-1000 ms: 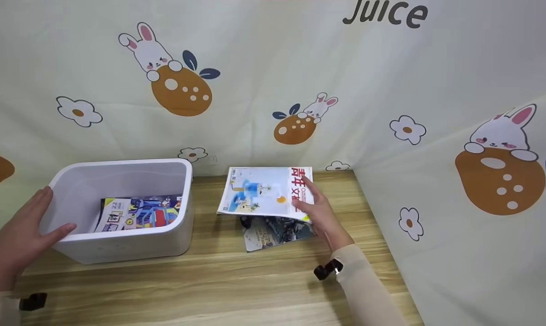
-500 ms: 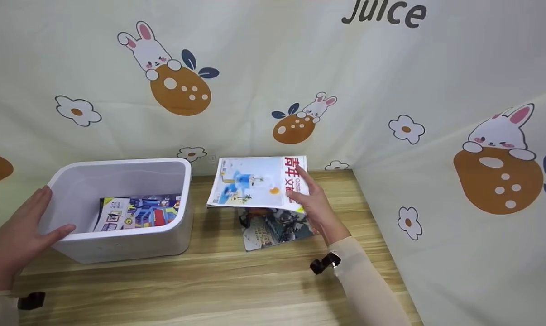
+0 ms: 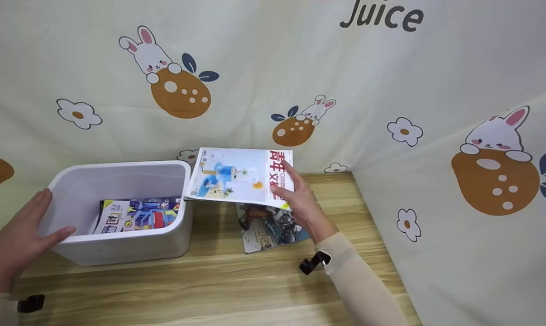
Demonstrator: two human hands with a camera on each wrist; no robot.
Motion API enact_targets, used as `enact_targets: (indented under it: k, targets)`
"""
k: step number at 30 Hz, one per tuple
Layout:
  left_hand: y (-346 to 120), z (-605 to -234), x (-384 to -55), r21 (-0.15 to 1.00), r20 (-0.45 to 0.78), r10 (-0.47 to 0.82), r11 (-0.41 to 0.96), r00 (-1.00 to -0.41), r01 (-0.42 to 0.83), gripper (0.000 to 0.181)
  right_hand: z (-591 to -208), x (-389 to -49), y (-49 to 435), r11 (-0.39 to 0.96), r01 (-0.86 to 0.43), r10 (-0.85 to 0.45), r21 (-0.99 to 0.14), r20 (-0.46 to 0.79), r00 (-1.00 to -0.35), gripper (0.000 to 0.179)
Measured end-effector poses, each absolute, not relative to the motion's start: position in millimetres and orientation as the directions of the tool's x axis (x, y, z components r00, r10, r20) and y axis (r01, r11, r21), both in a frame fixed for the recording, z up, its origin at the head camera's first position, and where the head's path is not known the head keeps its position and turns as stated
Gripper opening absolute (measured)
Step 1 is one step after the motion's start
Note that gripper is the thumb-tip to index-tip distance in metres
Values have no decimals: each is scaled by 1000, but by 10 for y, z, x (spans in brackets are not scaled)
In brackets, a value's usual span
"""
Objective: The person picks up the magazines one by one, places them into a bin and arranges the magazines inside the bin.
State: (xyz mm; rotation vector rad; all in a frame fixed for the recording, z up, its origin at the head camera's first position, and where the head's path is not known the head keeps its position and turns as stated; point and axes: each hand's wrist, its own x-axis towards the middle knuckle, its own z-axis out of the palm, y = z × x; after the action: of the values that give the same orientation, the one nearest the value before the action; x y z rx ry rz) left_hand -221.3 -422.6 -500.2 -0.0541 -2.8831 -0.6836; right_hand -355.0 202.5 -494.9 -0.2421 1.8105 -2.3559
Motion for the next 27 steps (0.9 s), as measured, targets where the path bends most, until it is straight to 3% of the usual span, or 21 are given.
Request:
enact_targets:
  k: [27]
  targets:
    - [-4204,-5011,-2215,446,195,-9,891,-981,81,123,-4744,-3494,1233,-234,60,-316,-970,18,-948,89]
